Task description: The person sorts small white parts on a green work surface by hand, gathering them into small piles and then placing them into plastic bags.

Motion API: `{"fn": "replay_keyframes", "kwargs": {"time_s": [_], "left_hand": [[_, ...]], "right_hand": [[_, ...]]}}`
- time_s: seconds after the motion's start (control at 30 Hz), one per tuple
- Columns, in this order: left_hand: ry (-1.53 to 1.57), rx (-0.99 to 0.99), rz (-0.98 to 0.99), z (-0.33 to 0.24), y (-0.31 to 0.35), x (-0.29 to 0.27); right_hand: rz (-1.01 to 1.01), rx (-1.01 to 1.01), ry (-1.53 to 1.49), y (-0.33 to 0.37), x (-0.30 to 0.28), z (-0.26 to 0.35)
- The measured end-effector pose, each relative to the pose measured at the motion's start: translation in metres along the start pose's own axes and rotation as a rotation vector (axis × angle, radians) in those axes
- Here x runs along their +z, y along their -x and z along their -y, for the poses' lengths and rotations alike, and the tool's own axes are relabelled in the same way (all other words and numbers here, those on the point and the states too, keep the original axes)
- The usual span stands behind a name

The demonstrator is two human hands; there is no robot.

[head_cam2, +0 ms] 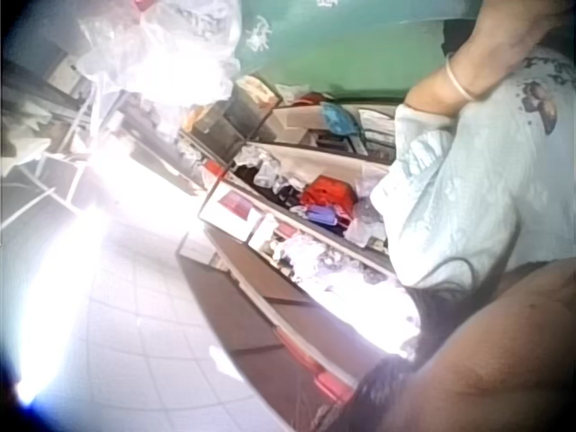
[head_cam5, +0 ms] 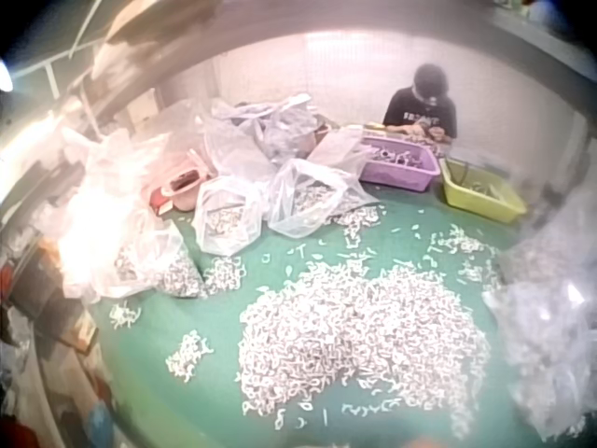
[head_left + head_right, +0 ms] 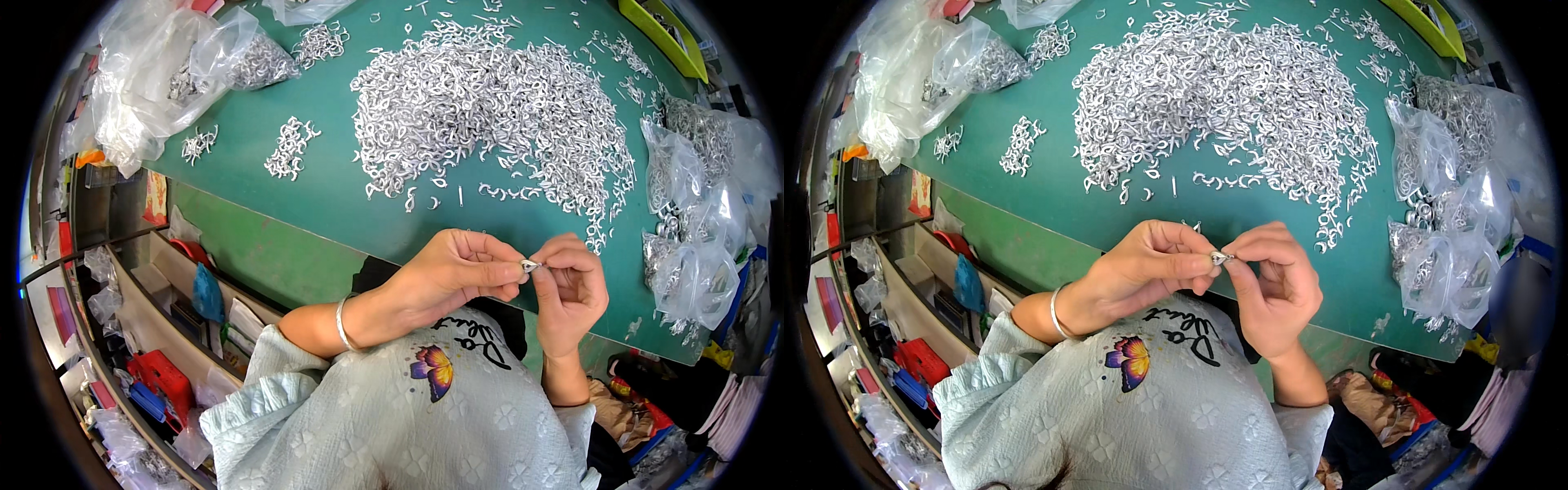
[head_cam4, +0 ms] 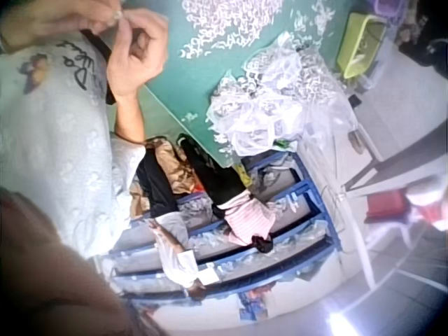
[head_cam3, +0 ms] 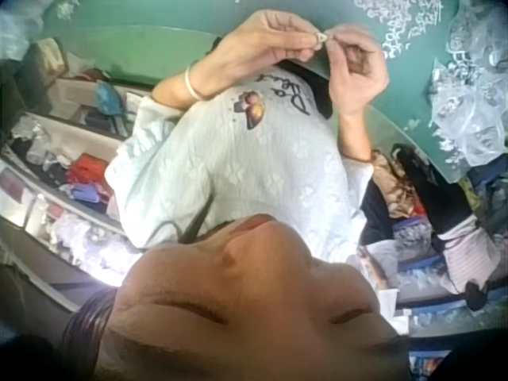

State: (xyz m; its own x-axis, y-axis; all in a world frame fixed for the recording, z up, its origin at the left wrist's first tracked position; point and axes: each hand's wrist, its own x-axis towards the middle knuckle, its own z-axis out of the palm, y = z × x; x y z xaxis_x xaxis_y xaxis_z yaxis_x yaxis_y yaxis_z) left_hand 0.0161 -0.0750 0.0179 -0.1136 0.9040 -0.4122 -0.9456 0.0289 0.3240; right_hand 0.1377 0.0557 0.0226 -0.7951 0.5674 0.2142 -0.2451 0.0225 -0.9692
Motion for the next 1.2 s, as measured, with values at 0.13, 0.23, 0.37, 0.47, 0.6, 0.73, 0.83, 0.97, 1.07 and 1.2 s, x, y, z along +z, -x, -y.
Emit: {"fn": "replay_keyframes", "kwargs": {"time_s": [0.13, 0.23, 0.37, 0.47, 0.6, 0.73, 0.83, 0.97, 1.07, 1.2], "left_hand": [[0.038, 0.059, 0.055, 0.006, -0.002, -0.004], [-0.012, 0.162, 0.081, 0.006, -0.003, -0.002], [-0.662, 0.521, -0.076, 0.000, 0.005, 0.013], [-1.101, 0.769, -0.111, -0.002, 0.003, 0.011], [-1.243, 0.969, -0.190, 0.009, -0.004, 0.007], [-1.364, 1.135, -0.160, 0.007, -0.009, 0.002], [-1.306, 1.148, -0.278, 0.000, -0.013, -0.005], [-1.606, 1.025, -0.289, -0.008, -0.006, -0.021], [-1.629, 0.976, -0.247, 0.003, -0.009, -0.038], [-1.717, 0.922, -0.204, 0.008, -0.008, -0.045]], "right_hand": [[-0.022, 0.133, -0.065, -0.001, -0.001, 0.008], [-0.039, 0.037, 0.112, -0.002, 0.004, 0.010], [-0.076, 0.013, 0.112, 0.005, 0.009, 0.006], [-0.065, 0.069, 0.138, 0.004, 0.009, 0.003], [-0.028, -0.085, 0.455, 0.004, 0.009, 0.002], [-0.010, -0.387, 0.743, -0.001, 0.014, 0.003], [0.083, -0.262, 0.854, 0.001, 0.010, -0.001], [-0.068, -0.201, 0.906, -0.015, -0.014, -0.003], [-0.070, -0.108, 0.965, -0.027, -0.036, -0.028], [-0.108, -0.253, 1.203, -0.031, -0.037, -0.032]]}}
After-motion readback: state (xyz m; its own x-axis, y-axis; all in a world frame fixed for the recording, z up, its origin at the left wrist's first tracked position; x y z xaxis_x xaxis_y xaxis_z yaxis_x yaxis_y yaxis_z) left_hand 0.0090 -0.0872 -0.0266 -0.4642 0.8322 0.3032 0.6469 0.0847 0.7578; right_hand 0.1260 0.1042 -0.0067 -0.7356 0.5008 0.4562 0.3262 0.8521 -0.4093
